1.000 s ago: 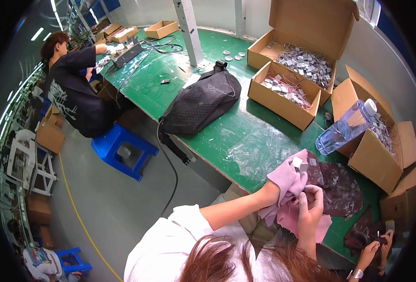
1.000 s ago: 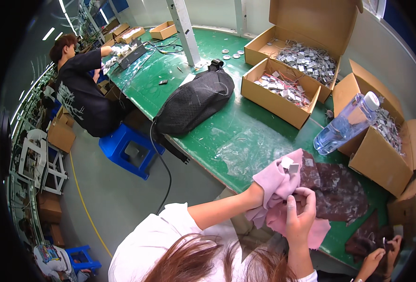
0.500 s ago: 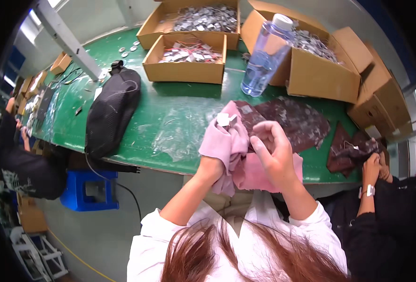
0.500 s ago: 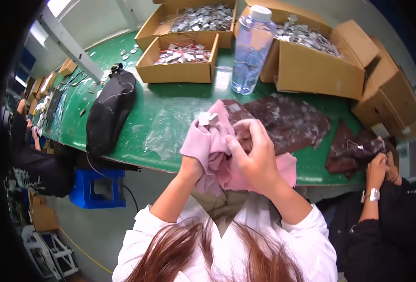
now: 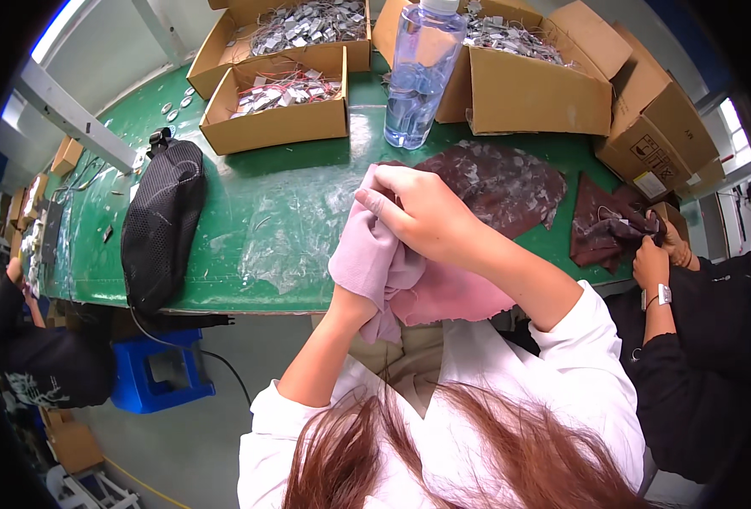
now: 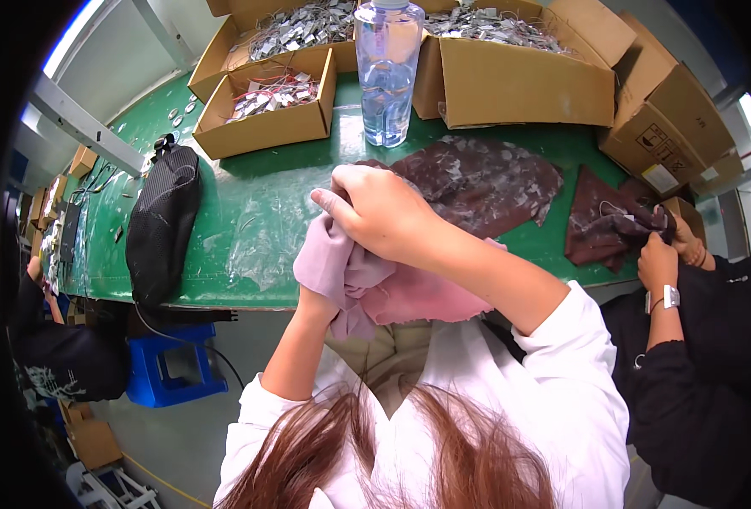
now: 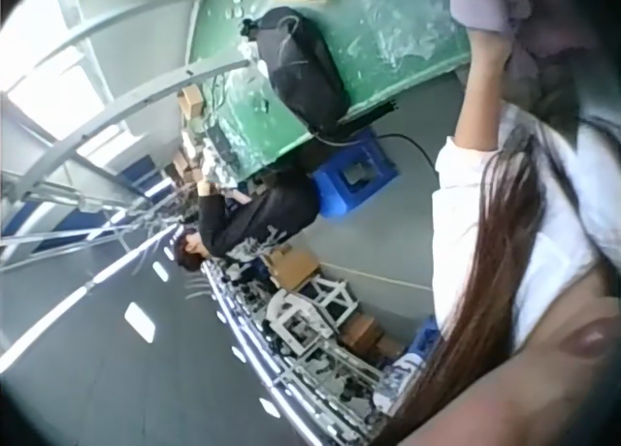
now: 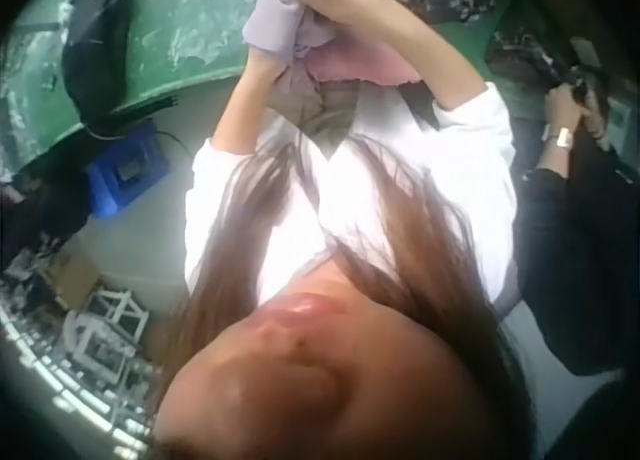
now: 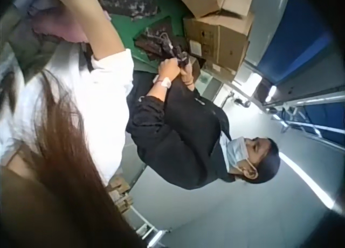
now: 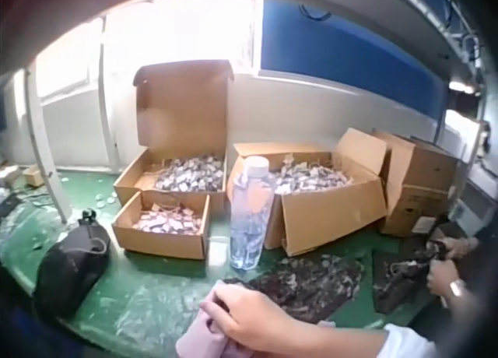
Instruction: Assembling small metal components by attaching them to a pink substrate material on an assembly line.
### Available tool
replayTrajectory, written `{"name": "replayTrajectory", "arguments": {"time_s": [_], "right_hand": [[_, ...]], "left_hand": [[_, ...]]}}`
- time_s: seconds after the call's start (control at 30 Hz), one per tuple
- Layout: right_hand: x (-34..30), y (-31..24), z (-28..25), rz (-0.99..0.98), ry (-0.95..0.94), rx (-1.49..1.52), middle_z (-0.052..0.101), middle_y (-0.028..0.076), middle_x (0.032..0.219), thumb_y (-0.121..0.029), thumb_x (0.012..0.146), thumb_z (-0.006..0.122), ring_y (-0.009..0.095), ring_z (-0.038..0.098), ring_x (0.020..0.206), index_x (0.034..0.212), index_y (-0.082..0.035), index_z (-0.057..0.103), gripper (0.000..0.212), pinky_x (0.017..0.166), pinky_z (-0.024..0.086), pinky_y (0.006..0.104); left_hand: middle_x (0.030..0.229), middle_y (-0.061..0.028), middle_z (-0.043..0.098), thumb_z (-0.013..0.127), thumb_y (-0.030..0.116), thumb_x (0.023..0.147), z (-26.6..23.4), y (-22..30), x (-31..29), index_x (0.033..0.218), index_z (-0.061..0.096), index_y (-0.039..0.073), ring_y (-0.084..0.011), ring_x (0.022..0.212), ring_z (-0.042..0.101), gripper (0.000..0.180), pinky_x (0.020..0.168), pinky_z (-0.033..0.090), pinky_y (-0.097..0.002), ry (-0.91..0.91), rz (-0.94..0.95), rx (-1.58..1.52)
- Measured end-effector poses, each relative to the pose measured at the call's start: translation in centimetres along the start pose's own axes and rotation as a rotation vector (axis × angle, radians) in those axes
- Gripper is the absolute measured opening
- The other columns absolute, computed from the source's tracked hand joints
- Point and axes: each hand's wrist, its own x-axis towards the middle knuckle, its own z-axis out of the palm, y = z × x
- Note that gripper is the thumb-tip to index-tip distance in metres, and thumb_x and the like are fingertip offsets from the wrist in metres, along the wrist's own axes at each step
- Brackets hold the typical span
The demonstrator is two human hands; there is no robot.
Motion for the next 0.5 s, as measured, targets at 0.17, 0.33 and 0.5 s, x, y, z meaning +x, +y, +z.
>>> {"name": "replayTrajectory", "arguments": {"time_s": [0.17,0.33,0.5], "right_hand": [[0.4,-0.4,0.5,-0.011,-0.023,-0.057,0.057,0.019,0.073,-0.024,0.085,0.050,0.030,0.055,0.066,0.084,0.001,0.056,0.026,0.062,0.043,0.0352],[0.7,0.4,1.0,0.024,-0.014,-0.088,0.058,0.019,0.069,-0.024,0.084,0.052,0.031,0.055,0.060,0.082,0.001,0.058,0.026,0.059,0.044,0.0358],[0.8,0.6,0.9,-0.025,-0.006,-0.012,0.058,0.019,0.069,-0.022,0.083,0.053,0.028,0.056,0.059,0.082,0.001,0.061,0.025,0.057,0.044,0.0337]], "left_hand": [[0.063,-0.0011,0.047,0.046,0.024,0.087,0.5,-2.3,-0.9,0.091,0.046,0.003,-0.0051,0.045,0.039,0.021,0.036,0.029,-0.0211,0.022,-0.034,-0.368],[0.068,-0.0017,0.047,0.047,0.026,0.088,0.8,-3.8,1.0,0.099,0.044,0.004,-0.0049,0.051,0.043,0.025,0.041,0.036,-0.0207,0.190,0.738,0.298],[0.080,-0.0039,0.049,0.048,0.022,0.086,0.6,-2.6,-0.7,0.108,0.041,0.004,-0.0067,0.060,0.048,0.029,0.048,0.042,-0.0210,-0.046,0.122,-0.200]]}}
